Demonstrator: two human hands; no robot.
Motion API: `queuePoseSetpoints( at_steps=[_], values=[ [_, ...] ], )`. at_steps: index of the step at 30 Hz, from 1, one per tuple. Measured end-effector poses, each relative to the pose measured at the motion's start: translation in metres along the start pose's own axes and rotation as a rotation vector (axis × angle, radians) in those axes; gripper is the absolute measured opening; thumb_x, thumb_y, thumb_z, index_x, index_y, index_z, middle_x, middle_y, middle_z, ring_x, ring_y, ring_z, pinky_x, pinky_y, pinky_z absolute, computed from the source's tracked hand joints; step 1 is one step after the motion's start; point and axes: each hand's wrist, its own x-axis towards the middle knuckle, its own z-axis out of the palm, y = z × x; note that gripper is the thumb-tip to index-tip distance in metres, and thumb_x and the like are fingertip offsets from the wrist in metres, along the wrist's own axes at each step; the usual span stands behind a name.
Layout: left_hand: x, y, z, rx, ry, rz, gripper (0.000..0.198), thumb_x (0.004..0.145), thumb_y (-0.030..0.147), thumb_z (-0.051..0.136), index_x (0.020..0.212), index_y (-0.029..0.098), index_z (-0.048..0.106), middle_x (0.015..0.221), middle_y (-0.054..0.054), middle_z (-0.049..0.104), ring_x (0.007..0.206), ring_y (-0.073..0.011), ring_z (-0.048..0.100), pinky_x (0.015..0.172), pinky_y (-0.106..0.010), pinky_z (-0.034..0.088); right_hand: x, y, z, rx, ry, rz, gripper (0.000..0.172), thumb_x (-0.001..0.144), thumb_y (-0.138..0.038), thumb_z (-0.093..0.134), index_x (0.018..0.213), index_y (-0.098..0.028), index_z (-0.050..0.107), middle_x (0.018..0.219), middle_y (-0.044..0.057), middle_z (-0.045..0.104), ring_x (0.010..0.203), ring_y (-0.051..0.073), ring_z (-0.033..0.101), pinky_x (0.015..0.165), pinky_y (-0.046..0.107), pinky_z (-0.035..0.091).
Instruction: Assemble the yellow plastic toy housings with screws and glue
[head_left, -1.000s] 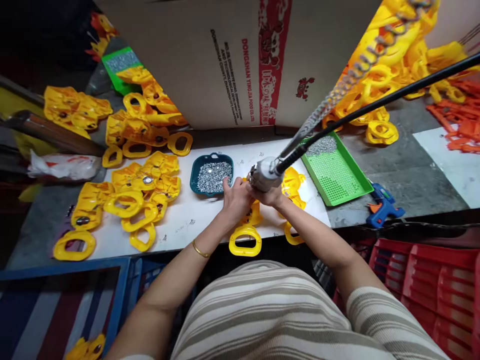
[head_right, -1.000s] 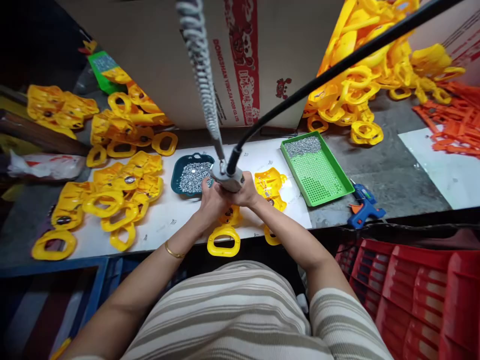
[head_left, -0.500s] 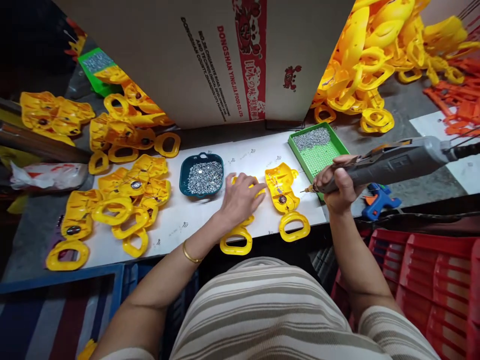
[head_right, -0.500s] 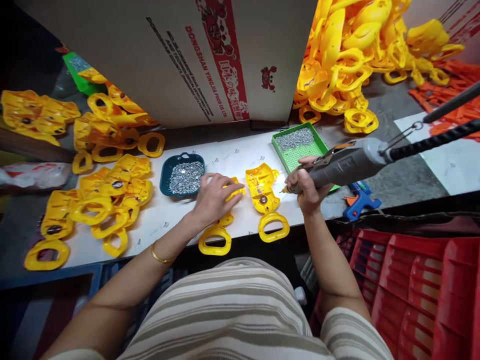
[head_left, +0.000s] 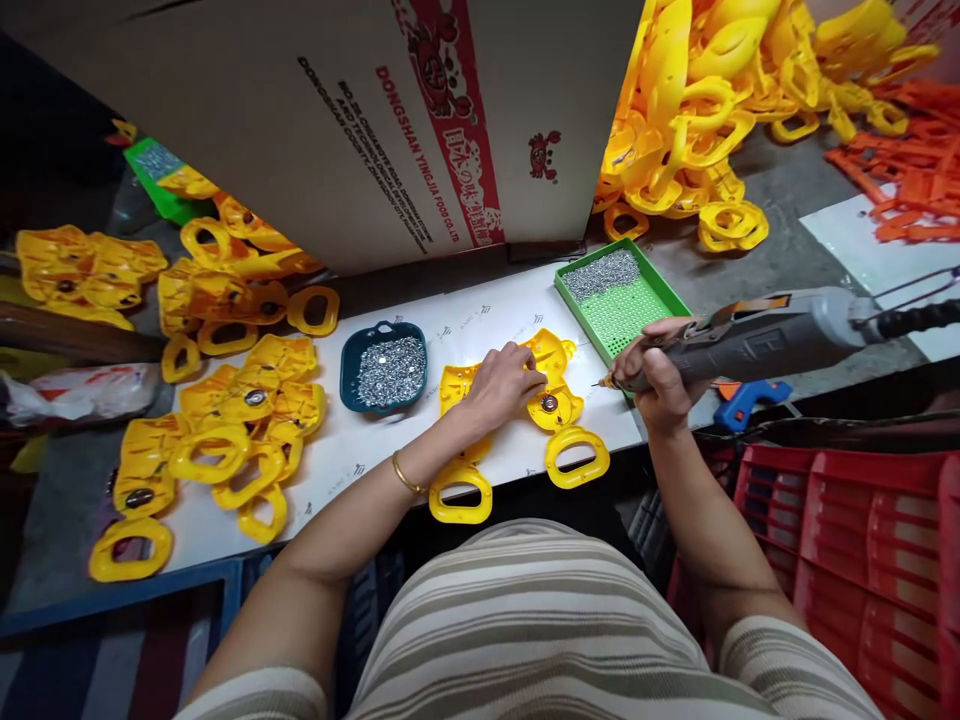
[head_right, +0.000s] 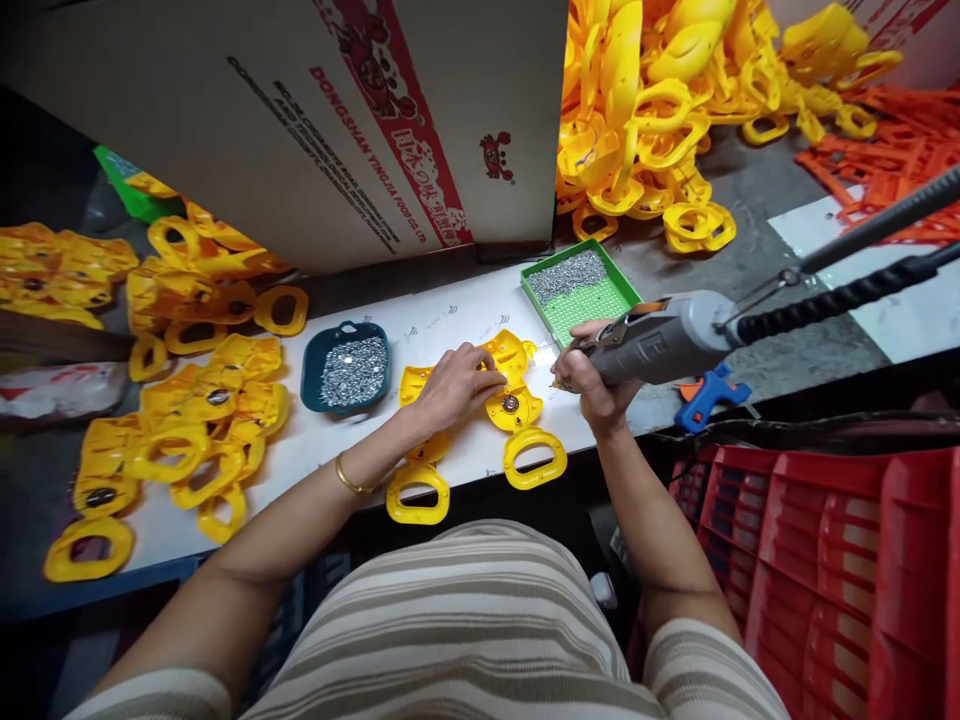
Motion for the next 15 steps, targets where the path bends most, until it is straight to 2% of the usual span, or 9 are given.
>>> queuePoseSetpoints(
  at_steps=[4,7,9,12,15],
  values=[
    [-0.001,-0.004,0.008,-0.290,0.154,-0.127,0.020,0.091,0.026,0.052,0.096,0.020,0.070,0.105,-0.007,0.065,0.094,-0.0189,0.059,0.078,-0.030,0.047,0.003,0.007,0.010,0.063,-0.012,-0.013,0.024,0.079,-0.040,0.065,0.094,-0.025,0.053,0.054,-0.008,0.048,0.042,0.010,0.047,0.047,0.028,0.045],
    [0.000,-0.003,0.010,-0.499,0.212,-0.227,0.016,0.088,0.025,0.055,0.091,0.019,0.069,0.097,-0.004,0.069,0.081,-0.0153,0.062,0.075,-0.028,0.048,0.004,0.017,0.018,0.124,-0.055,-0.003,0.026,0.080,-0.043,0.064,0.093,-0.025,0.051,0.053,-0.009,0.046,0.041,0.010,0.046,0.046,0.027,0.045],
    [0.001,-0.002,0.009,-0.664,0.177,-0.352,0.015,0.086,0.029,0.057,0.090,0.019,0.068,0.081,-0.001,0.069,0.063,-0.0123,0.060,0.062,-0.024,0.047,0.002,0.027,0.022,0.145,-0.097,0.030,0.027,0.080,-0.043,0.063,0.095,-0.024,0.051,0.053,-0.008,0.046,0.042,0.010,0.047,0.046,0.027,0.045],
    [0.005,0.001,0.006,-0.986,0.060,-0.532,0.018,0.086,0.034,0.058,0.094,0.018,0.063,0.053,0.005,0.056,0.040,-0.0086,0.049,0.043,-0.019,0.040,-0.006,0.039,0.023,0.161,-0.156,0.062,0.024,0.082,-0.036,0.063,0.099,-0.023,0.051,0.056,-0.008,0.049,0.044,0.010,0.049,0.047,0.026,0.044],
    [0.011,0.004,0.002,-1.182,0.013,-0.574,0.015,0.087,0.031,0.057,0.092,0.017,0.057,0.050,0.007,0.053,0.035,-0.0075,0.049,0.038,-0.017,0.038,-0.016,0.047,0.023,0.145,-0.190,0.073,0.024,0.083,-0.035,0.062,0.100,-0.023,0.051,0.059,-0.008,0.049,0.047,0.010,0.050,0.049,0.026,0.045]
  ],
)
